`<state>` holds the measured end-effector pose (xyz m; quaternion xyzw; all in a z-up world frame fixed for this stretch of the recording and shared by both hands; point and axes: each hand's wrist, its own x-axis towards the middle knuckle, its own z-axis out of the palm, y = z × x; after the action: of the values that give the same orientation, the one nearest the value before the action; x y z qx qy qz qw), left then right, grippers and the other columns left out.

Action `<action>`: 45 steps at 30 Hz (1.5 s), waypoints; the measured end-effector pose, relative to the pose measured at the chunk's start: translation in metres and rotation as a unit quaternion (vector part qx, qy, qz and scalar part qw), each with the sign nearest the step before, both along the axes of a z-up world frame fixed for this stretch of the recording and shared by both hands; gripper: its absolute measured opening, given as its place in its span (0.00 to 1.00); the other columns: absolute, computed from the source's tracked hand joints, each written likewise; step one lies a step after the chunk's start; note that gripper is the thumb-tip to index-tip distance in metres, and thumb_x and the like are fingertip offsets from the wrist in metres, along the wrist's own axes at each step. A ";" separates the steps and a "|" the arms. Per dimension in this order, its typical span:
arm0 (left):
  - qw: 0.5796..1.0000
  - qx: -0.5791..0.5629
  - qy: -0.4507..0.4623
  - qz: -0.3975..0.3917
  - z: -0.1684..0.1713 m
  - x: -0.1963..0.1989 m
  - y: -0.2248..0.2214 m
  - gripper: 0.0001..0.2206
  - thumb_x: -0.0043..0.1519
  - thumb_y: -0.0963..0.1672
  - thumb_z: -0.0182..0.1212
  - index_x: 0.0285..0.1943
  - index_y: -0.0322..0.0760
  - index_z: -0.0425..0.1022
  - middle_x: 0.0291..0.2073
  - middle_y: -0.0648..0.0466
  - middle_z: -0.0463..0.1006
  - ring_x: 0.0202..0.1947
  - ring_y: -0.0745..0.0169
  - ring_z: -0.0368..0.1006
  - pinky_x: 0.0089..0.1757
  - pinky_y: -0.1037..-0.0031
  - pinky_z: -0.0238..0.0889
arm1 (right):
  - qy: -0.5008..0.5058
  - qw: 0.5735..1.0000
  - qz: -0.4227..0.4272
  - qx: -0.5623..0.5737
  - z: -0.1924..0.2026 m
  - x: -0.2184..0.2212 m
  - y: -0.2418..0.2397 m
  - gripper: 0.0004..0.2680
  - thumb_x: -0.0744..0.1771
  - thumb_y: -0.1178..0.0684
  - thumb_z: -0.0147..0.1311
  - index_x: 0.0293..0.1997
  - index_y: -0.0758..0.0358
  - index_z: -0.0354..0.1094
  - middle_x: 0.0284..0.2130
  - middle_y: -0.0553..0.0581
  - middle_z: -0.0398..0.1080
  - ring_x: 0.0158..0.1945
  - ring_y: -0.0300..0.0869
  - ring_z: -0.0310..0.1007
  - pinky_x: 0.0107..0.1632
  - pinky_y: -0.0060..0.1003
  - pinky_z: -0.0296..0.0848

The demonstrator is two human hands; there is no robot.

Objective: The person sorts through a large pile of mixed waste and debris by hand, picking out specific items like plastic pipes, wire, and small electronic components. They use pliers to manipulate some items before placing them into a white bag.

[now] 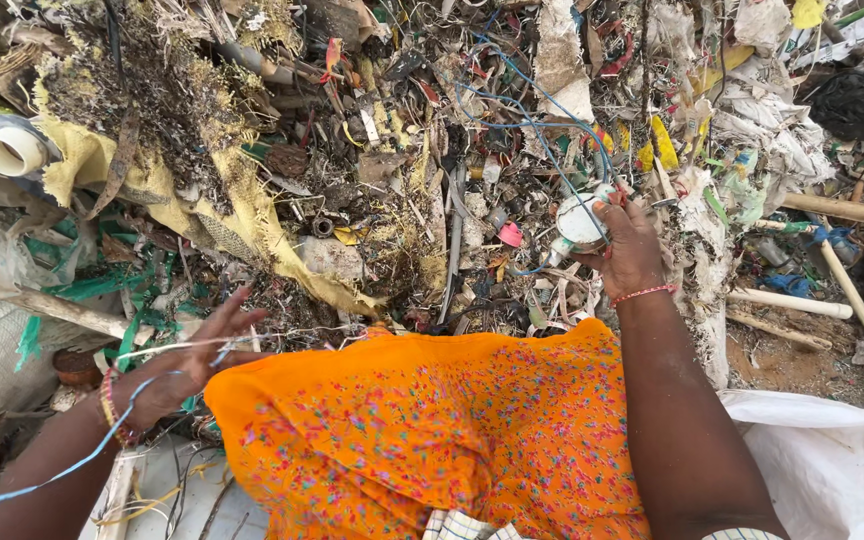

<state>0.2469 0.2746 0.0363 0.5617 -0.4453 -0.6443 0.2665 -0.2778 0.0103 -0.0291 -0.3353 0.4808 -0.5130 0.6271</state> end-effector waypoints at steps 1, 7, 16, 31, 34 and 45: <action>0.974 -0.037 0.159 0.156 -0.005 0.016 0.015 0.55 0.47 0.66 0.58 0.83 0.57 0.35 0.78 0.45 0.52 0.63 0.33 0.69 0.58 0.46 0.61 | -0.001 1.000 0.001 0.003 0.000 0.000 -0.001 0.17 0.66 0.50 0.57 0.63 0.57 0.63 0.49 0.53 0.74 0.46 0.44 0.79 0.42 0.54 0.82; 0.792 -0.140 0.198 0.561 -0.026 0.108 0.109 0.51 0.49 0.65 0.58 0.81 0.55 0.40 0.77 0.45 0.55 0.63 0.34 0.69 0.59 0.47 0.62 | -0.018 0.999 0.031 0.015 0.000 0.004 0.003 0.18 0.67 0.49 0.56 0.63 0.59 0.61 0.49 0.54 0.74 0.47 0.44 0.80 0.44 0.53 0.83; 0.765 -0.190 0.002 0.615 0.054 0.131 -0.003 0.44 0.53 0.63 0.58 0.78 0.53 0.48 0.74 0.46 0.59 0.63 0.37 0.69 0.59 0.48 0.62 | -0.037 0.997 0.053 0.038 0.008 0.014 0.013 0.18 0.67 0.49 0.56 0.64 0.58 0.62 0.49 0.53 0.74 0.48 0.45 0.78 0.45 0.57 0.81; 0.776 -0.317 -0.327 0.436 0.139 0.105 -0.149 0.34 0.58 0.59 0.58 0.72 0.50 0.61 0.70 0.47 0.66 0.64 0.41 0.70 0.60 0.50 0.62 | -0.005 0.988 0.132 0.085 0.007 0.029 0.027 0.15 0.66 0.47 0.58 0.58 0.54 0.65 0.45 0.48 0.72 0.45 0.43 0.78 0.44 0.54 0.82; 0.775 -0.237 -0.417 0.413 0.088 0.118 -0.062 0.32 0.59 0.59 0.58 0.71 0.49 0.63 0.69 0.47 0.67 0.64 0.41 0.70 0.60 0.51 0.62 | 0.018 0.990 0.128 0.062 0.005 0.025 0.027 0.16 0.65 0.48 0.59 0.58 0.53 0.66 0.45 0.48 0.73 0.44 0.42 0.77 0.44 0.51 0.80; 0.700 -0.005 -0.691 0.180 0.019 0.125 0.045 0.25 0.63 0.56 0.59 0.67 0.46 0.73 0.66 0.47 0.73 0.64 0.44 0.71 0.61 0.52 0.62 | 0.411 0.840 0.251 -0.252 0.033 0.013 0.049 0.20 0.58 0.44 0.63 0.54 0.56 0.76 0.45 0.57 0.77 0.49 0.46 0.77 0.55 0.40 0.72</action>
<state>0.3715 0.3196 0.0551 0.9173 -0.3980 -0.0128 -0.0019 -0.2650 0.0591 0.0043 -0.7707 0.4479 -0.2568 0.3733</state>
